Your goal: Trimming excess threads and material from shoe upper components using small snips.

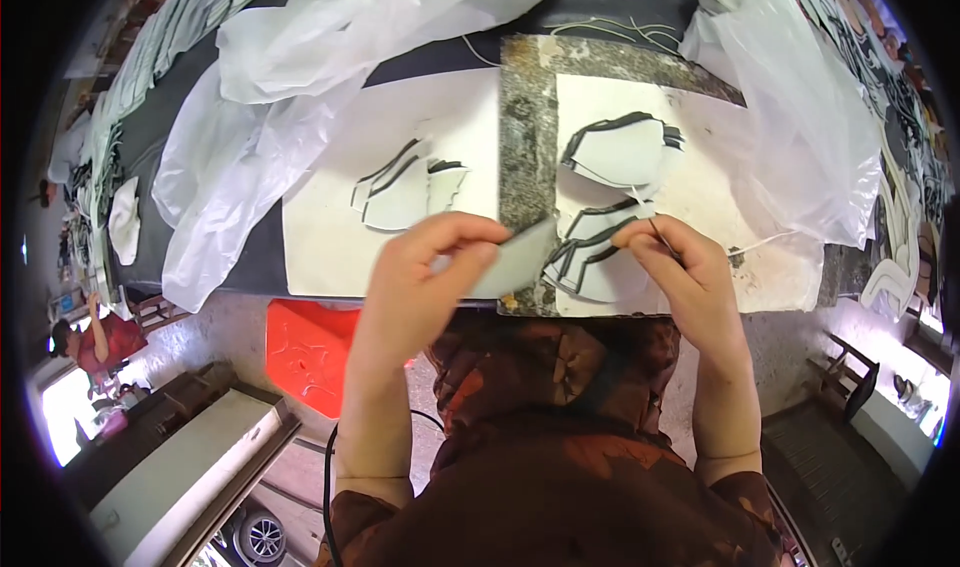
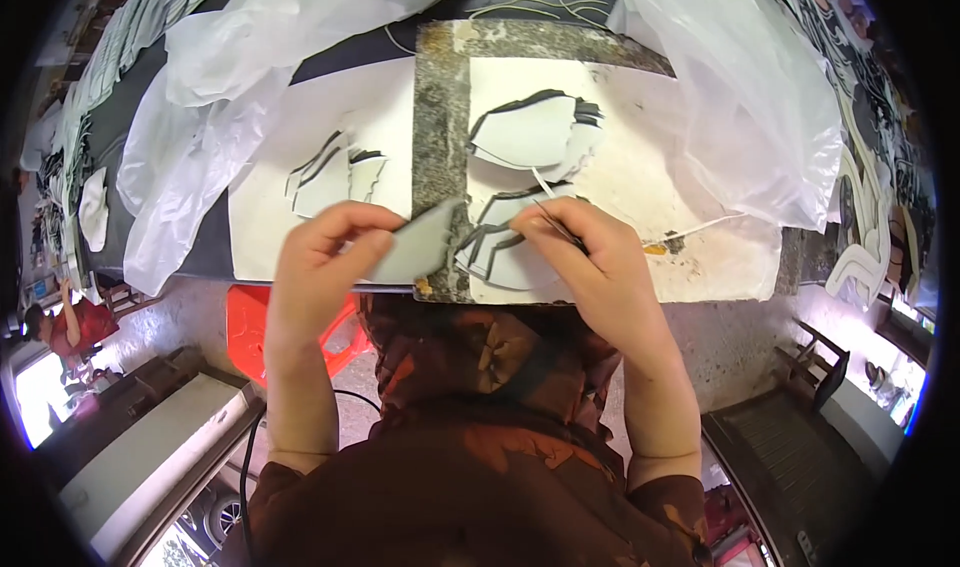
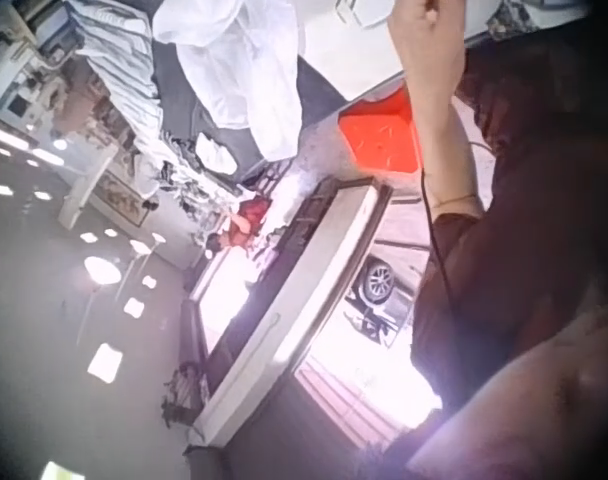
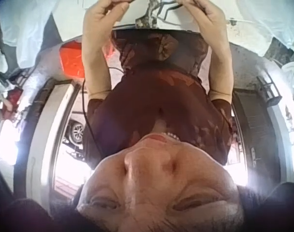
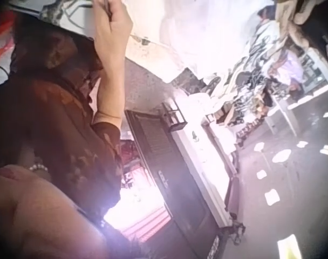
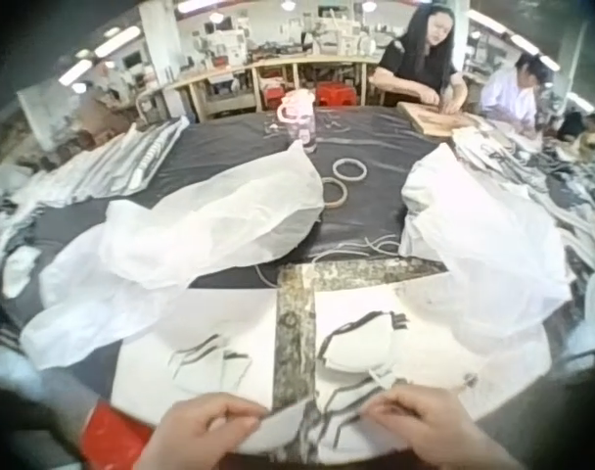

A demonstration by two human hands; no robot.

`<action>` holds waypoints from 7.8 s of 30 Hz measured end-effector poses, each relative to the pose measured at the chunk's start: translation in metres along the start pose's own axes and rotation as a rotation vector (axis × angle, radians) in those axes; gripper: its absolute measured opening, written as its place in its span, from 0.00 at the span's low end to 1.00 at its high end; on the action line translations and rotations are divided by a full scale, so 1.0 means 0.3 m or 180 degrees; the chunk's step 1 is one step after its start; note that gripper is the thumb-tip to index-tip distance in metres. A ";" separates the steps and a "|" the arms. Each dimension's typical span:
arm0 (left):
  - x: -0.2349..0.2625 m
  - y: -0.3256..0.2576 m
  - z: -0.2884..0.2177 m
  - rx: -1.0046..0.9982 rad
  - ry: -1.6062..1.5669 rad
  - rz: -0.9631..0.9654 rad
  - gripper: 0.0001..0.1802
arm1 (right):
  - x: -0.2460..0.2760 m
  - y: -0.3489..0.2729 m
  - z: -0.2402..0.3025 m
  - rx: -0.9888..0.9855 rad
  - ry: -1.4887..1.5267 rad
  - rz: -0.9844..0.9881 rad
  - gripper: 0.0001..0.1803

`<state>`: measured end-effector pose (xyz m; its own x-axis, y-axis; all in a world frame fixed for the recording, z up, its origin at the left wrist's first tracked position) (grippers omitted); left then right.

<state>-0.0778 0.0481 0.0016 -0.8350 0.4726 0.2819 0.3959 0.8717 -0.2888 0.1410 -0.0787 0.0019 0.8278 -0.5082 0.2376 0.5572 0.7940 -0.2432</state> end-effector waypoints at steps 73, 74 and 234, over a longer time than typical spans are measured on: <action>-0.288 -0.174 0.022 -0.2945 0.1691 -0.0528 0.18 | -0.047 0.012 -0.064 0.0446 -0.1010 0.0175 0.08; -0.288 -0.174 0.022 -0.2934 0.1688 -0.0521 0.18 | -0.047 0.013 -0.065 0.0447 -0.1008 0.0174 0.08; -0.346 0.004 -0.044 0.1576 -0.1947 0.1529 0.16 | 0.124 -0.005 0.111 0.2227 -0.2078 0.0620 0.18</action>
<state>0.0144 0.0018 -0.0160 -0.7357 0.4956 -0.4616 0.6612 0.3779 -0.6481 0.1689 -0.0875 0.0424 0.5849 -0.2296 0.7779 0.0754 0.9703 0.2298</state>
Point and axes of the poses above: each hand's wrist, its own y-axis towards the middle knuckle, its own x-axis out of the back of the hand, z = x × y, the point moved 7 cm from there along y, towards the middle knuckle, and after that the axes turned 13 degrees about -z, right-handed, at the moved point
